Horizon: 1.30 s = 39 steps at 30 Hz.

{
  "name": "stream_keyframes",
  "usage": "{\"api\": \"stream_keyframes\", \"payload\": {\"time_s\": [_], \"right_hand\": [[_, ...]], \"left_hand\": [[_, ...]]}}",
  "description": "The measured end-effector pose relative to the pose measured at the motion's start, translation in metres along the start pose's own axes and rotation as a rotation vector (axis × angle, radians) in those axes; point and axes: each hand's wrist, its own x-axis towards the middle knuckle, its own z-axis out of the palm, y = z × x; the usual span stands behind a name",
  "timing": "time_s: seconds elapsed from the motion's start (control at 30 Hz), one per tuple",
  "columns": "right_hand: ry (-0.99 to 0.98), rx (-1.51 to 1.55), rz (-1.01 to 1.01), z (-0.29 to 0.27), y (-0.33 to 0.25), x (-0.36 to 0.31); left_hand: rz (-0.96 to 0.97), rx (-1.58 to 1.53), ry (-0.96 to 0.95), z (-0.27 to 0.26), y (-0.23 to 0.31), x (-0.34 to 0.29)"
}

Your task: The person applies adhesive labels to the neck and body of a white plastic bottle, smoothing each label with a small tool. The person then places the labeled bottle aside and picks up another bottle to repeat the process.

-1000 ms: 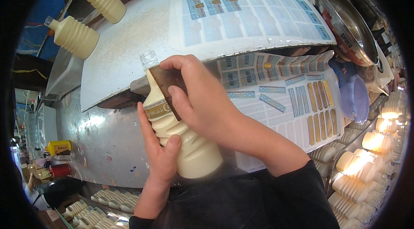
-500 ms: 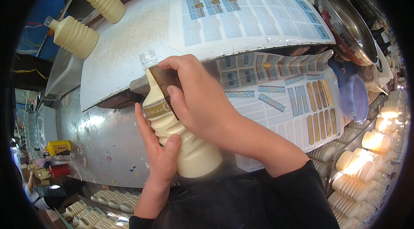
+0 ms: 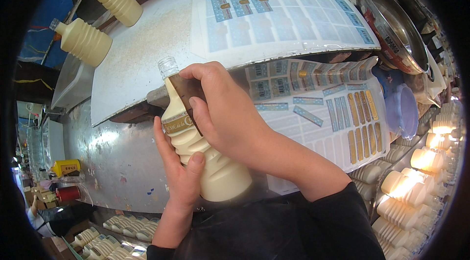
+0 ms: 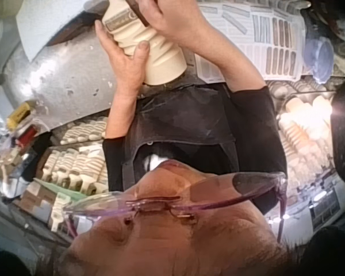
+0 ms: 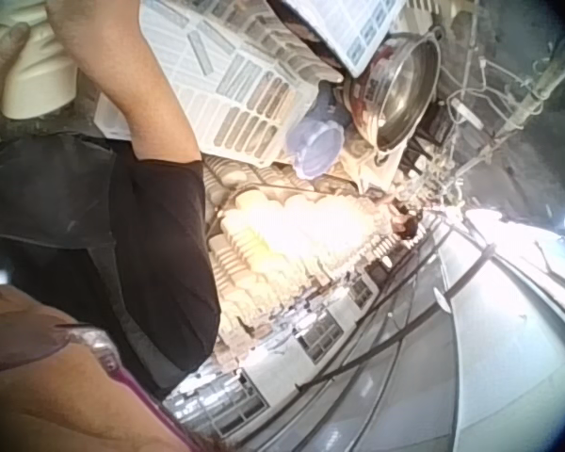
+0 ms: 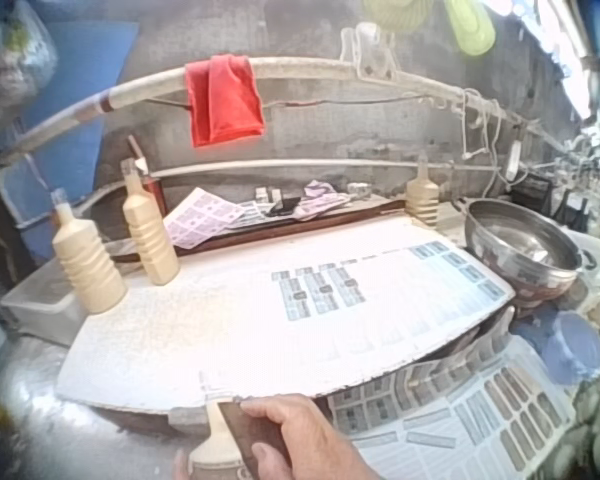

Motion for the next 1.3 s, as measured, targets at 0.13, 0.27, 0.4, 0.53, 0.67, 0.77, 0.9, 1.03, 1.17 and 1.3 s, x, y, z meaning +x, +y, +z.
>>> {"api": "stream_keyframes", "payload": {"time_s": [0.13, 0.27, 0.4, 0.53, 0.67, 0.77, 0.9, 1.03, 1.17, 1.3], "right_hand": [[0.001, -0.005, -0.009, 0.001, 0.001, 0.000], [0.005, -0.009, -0.010, 0.000, 0.000, 0.000], [-0.008, 0.011, 0.009, -0.001, 0.002, 0.000], [-0.001, 0.172, 0.139, -0.004, 0.004, 0.002], [0.058, 0.179, 0.119, 0.000, -0.008, 0.006], [0.000, -0.074, -0.062, 0.011, -0.021, 0.005], [-0.012, -0.225, 0.051, 0.009, -0.020, 0.005], [0.073, -0.179, 0.051, -0.008, 0.018, -0.002], [0.138, -0.058, 0.083, -0.018, 0.017, -0.002], [-0.021, 0.101, 0.118, -0.012, 0.006, 0.001]], "left_hand": [[0.002, 0.008, 0.006, -0.001, -0.001, -0.001], [0.011, 0.026, 0.002, -0.002, -0.003, 0.000], [0.005, 0.021, 0.008, 0.000, -0.002, -0.001], [-0.004, 0.034, 0.012, -0.002, 0.001, 0.000], [0.016, 0.043, 0.010, -0.003, -0.003, 0.000], [-0.020, 0.081, 0.028, 0.004, 0.010, 0.001], [-0.009, 0.055, 0.036, 0.001, 0.002, 0.001], [0.002, 0.068, 0.015, -0.003, -0.006, -0.002], [0.184, 0.379, 0.089, -0.007, -0.013, -0.006], [0.224, 0.579, -0.029, -0.009, -0.002, -0.003]]}}
